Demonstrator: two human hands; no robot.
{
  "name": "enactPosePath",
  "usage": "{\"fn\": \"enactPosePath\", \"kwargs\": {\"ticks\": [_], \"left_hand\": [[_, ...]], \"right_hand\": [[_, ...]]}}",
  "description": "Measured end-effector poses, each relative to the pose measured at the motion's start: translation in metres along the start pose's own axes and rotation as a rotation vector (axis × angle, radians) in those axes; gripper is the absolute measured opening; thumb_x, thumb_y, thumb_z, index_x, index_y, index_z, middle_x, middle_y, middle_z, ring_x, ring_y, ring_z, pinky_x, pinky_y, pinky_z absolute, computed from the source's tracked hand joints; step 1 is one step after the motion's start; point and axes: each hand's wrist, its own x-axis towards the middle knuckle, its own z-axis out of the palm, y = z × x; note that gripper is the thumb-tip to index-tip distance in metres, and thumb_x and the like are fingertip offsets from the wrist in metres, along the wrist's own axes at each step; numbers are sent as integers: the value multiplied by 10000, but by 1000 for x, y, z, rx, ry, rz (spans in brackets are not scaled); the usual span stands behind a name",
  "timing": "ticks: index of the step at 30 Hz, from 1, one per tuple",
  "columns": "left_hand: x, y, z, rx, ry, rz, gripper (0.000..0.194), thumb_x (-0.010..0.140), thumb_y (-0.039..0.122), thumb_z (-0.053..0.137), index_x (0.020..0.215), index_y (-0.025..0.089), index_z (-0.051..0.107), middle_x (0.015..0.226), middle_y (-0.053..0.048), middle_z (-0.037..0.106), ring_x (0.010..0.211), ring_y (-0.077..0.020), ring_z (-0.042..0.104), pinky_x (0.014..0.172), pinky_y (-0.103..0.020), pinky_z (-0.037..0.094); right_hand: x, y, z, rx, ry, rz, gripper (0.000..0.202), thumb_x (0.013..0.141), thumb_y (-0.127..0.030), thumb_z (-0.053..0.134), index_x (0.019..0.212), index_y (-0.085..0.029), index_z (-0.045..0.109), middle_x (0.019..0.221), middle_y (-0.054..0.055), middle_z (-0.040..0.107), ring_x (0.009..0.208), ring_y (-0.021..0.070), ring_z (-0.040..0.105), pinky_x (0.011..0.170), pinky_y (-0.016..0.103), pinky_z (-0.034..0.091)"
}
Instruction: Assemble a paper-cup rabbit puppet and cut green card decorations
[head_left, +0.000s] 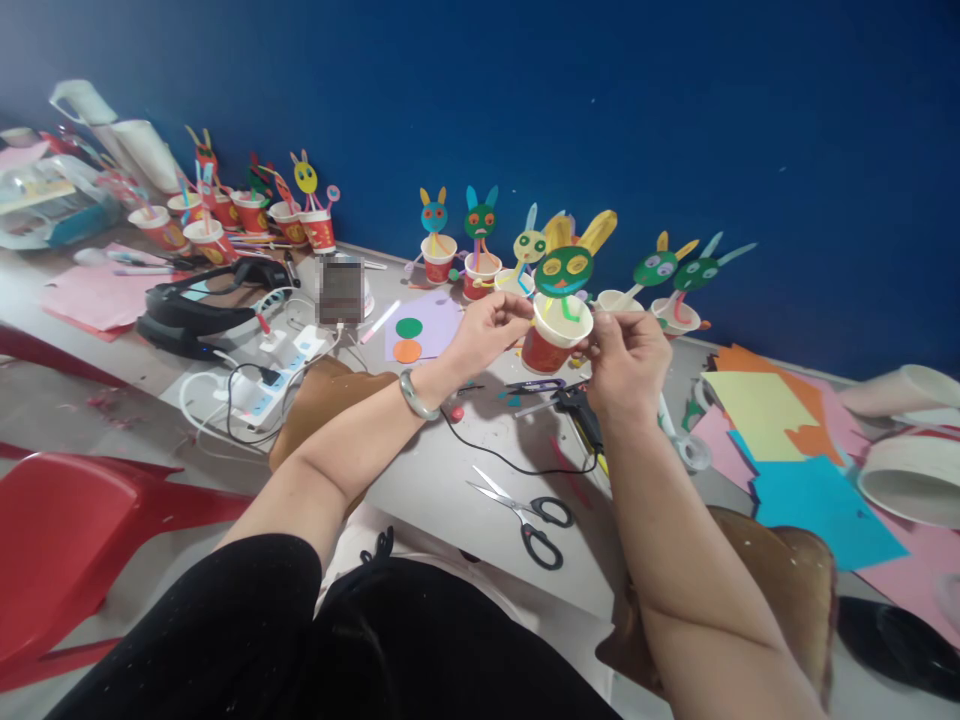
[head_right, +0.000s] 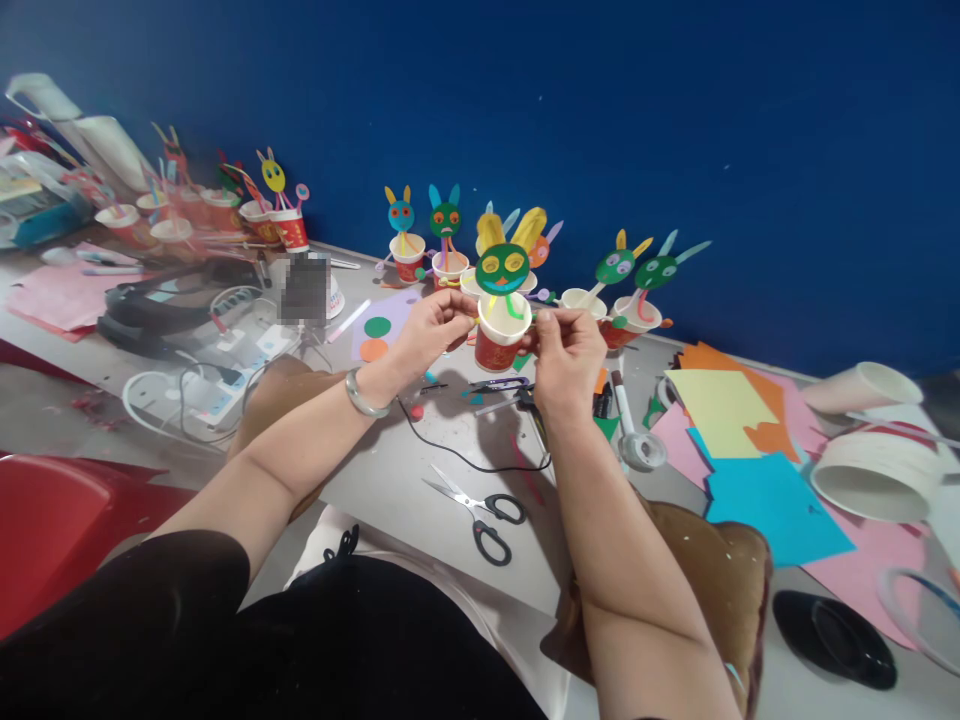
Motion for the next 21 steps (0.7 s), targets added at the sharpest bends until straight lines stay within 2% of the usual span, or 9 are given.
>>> {"fn": "enactPosePath", "kwargs": {"ticks": [3, 6, 9, 13, 18, 21], "left_hand": [[-1, 5, 5, 10, 10, 3, 202, 818, -14, 628, 799, 188, 626, 676, 62, 642, 587, -49, 531, 621, -233, 461], [-5, 13, 12, 11, 54, -60, 263, 841, -66, 586, 753, 183, 585, 599, 95, 579, 516, -22, 468, 560, -199, 401], [-10, 23, 16, -9, 91, -136, 274, 935, -51, 554, 810, 192, 572, 532, 123, 484, 457, -26, 424, 507, -200, 339], [-15, 33, 18, -63, 124, -190, 236, 1027, 0, 528, 909, 205, 535, 578, 114, 493, 464, -33, 437, 499, -203, 304], [-19, 37, 19, -57, 95, -169, 244, 1026, 1, 511, 1066, 242, 497, 589, 120, 481, 476, -59, 440, 518, -209, 317], [-19, 39, 20, -21, 68, -164, 247, 1020, -9, 479, 1043, 233, 529, 612, 105, 488, 471, -55, 425, 518, -215, 331]], "right_hand": [[0, -1, 0, -6, -3, -8, 555, 755, -729, 927, 822, -262, 636, 677, -47, 659, 543, 139, 620, 487, 306, 572], [1, 0, -1, 6, -11, -19, 546, 768, -732, 918, 822, -269, 634, 636, -61, 628, 527, 142, 609, 495, 313, 574], [1, 1, -2, 15, -21, -11, 572, 767, -738, 918, 816, -263, 603, 611, -78, 601, 532, 136, 620, 508, 295, 569], [-1, 3, -2, 16, -27, 6, 575, 793, -729, 908, 843, -255, 585, 645, -76, 621, 573, 135, 655, 538, 286, 587], [-2, 3, 0, 3, -20, -16, 586, 788, -748, 898, 848, -261, 577, 630, -79, 614, 550, 137, 643, 537, 298, 594], [-2, 3, 0, -6, -11, -19, 591, 771, -744, 911, 839, -251, 592, 635, -72, 621, 533, 125, 623, 522, 285, 574]]}}
